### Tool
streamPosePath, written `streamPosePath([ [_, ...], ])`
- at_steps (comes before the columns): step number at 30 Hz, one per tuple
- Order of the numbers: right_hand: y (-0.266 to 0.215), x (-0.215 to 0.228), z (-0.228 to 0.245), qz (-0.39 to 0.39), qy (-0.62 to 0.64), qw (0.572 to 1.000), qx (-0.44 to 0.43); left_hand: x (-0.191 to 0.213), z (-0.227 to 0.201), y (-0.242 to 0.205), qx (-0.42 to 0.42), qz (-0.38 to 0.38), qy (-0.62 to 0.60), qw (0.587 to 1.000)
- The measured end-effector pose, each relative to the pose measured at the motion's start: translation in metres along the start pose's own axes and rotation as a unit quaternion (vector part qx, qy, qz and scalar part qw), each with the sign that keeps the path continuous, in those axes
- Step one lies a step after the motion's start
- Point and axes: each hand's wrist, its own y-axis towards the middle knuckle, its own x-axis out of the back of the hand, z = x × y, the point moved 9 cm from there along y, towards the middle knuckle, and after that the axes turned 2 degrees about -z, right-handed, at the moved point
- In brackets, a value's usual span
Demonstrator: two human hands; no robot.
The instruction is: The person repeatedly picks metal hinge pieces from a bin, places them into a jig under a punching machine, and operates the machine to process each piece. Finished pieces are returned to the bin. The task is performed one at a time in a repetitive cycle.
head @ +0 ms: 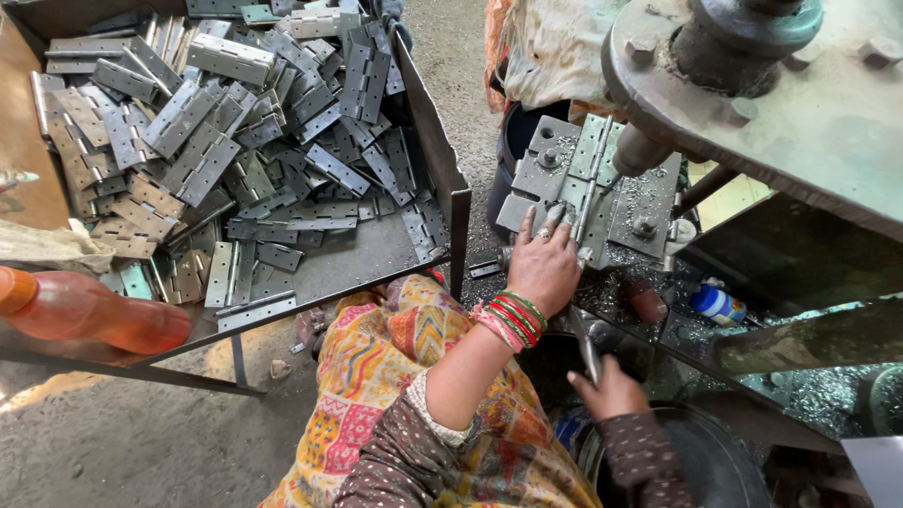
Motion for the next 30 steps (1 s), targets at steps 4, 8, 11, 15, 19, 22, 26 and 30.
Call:
streamPosePath([
  [4, -0.002, -0.023, -0.011, -0.066, 0.127, 0.988, 0.060, 0.009, -0.001, 0.002, -0.016, -0.047, 0.004, 0.999],
  [8, 0.012, -0.020, -0.008, -0.026, 0.048, 0.997, 0.049, 0.013, -0.004, -0.002, -0.026, -0.051, 0.021, 0.998],
  [11, 0.025, 0.001, -0.012, 0.011, -0.012, 0.999, 0.037, 0.009, -0.004, -0.007, -0.017, -0.031, 0.013, 0.999],
  [15, 0.022, -0.009, -0.018, -0.026, 0.003, 0.998, 0.054, 0.005, -0.003, -0.007, -0.011, -0.059, 0.011, 0.998],
  [19, 0.001, -0.060, -0.022, -0.110, 0.037, 0.993, 0.023, 0.005, 0.002, -0.001, -0.008, -0.087, 0.012, 0.996],
  [22, -0.007, -0.071, -0.024, -0.097, 0.041, 0.994, 0.036, -0.002, 0.008, -0.010, -0.010, -0.037, 0.006, 0.999],
  [26, 0.015, -0.019, -0.009, -0.027, 0.013, 0.998, 0.049, 0.001, 0.005, -0.001, -0.013, -0.056, 0.023, 0.998],
  [30, 0.012, 0.007, -0.010, 0.017, -0.018, 0.999, 0.048, -0.009, -0.002, 0.010, -0.006, -0.090, 0.092, 0.992],
])
